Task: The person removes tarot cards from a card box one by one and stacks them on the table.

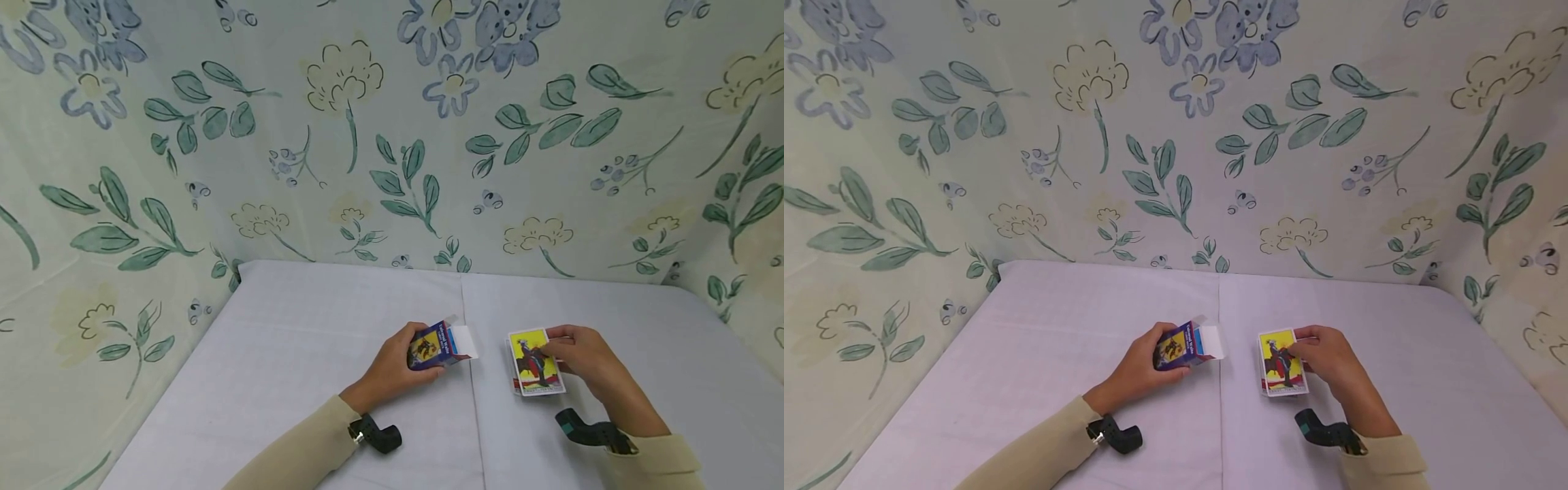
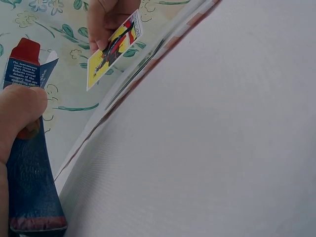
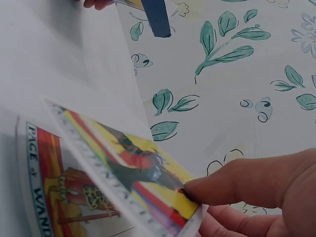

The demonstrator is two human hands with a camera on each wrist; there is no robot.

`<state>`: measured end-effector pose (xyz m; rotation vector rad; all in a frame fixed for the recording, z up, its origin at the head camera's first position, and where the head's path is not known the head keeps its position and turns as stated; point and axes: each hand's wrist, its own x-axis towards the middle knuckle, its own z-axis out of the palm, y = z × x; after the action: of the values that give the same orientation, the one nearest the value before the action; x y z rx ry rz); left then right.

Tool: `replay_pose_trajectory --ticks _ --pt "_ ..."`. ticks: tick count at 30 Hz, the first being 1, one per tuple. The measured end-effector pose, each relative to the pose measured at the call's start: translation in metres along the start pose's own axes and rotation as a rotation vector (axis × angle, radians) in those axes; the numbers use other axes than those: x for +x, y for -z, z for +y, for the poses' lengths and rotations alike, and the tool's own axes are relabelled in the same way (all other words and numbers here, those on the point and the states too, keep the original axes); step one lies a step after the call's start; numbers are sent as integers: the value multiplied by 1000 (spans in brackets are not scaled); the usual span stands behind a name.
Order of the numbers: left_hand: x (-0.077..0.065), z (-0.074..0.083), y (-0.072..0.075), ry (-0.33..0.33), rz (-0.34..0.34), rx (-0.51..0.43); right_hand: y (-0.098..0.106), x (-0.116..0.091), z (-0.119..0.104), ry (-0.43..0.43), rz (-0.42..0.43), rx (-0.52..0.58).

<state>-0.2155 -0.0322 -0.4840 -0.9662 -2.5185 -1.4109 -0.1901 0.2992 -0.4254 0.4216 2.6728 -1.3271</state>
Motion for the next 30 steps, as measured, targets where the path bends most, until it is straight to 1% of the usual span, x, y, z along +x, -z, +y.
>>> replay_pose_trajectory --ticks 1,7,10,14,21,30 --pt "0 0 0 -2 0 -1 1 -6 -6 -10 -10 6" --pt "1 1 1 -4 -1 -4 2 -12 -12 -33 -6 24" --pt "1 1 1 4 -8 -2 2 -12 -10 -38 8 31" --pt "0 3 2 9 -8 -3 3 -11 -6 -29 0 46" --pt "-5 4 0 32 -17 -1 -4 -10 3 -60 -21 42" --pt "-4 4 0 14 -7 2 -5 -8 6 -64 6 47"
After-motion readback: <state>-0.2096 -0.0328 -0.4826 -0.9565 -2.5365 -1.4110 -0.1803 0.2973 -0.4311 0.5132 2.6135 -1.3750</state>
